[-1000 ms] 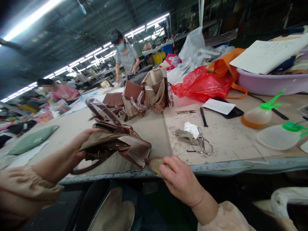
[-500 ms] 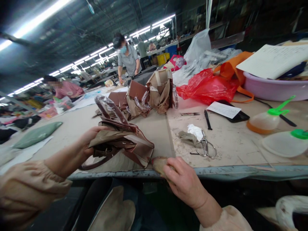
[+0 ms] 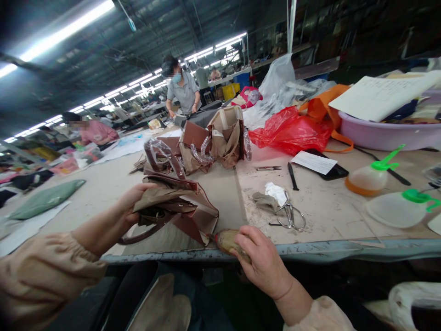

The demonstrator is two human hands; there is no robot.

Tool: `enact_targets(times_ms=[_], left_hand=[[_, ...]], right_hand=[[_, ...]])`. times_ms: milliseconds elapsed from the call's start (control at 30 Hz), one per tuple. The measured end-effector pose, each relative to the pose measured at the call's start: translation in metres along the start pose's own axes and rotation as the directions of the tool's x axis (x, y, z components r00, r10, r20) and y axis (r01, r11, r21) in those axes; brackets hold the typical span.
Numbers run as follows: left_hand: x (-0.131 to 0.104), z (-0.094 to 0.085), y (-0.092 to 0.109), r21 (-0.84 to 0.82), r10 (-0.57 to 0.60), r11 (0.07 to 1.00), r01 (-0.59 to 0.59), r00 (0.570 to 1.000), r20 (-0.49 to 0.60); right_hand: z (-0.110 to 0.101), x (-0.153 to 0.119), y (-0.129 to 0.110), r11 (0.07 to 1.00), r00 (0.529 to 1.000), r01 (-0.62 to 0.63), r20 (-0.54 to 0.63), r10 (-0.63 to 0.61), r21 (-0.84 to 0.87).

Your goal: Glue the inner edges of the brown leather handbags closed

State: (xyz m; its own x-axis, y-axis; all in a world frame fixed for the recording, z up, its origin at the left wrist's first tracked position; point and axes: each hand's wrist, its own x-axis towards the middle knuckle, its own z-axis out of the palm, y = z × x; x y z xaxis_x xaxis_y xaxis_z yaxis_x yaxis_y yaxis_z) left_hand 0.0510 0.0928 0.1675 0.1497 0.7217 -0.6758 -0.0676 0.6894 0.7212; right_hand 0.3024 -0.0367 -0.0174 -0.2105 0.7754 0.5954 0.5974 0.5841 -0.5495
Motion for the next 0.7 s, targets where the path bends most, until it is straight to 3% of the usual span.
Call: enact_targets(times_ms=[200,333,500,700], left_hand=[[0.006,-0.001,0.001,-0.006,0.002,1.000,-0.001,0.997,0.074],[0.012,0.000,0.003,-0.016,-0.006,1.000,0.008,0.993,0.114],[0.016,0.003,0.005,-0.039,0.002,0.999,0.001,0.998,0.069],[0.022,-0.001,0.005,-0.037,-0.002,0.999,0.004,0.998,0.056]], right_hand=[[0.004,0.002,0.016,0.996,0.987,-0.020,-0.159,0.006,-0.084],[0.004,0.002,0.016,0.997,0.988,-0.019,-0.155,0.007,-0.080],[0.005,-0.002,0.007,0.998,0.996,-0.053,-0.073,0.054,0.018],[0.006,0.000,0.016,0.998,0.985,-0.041,-0.171,0.032,-0.049]])
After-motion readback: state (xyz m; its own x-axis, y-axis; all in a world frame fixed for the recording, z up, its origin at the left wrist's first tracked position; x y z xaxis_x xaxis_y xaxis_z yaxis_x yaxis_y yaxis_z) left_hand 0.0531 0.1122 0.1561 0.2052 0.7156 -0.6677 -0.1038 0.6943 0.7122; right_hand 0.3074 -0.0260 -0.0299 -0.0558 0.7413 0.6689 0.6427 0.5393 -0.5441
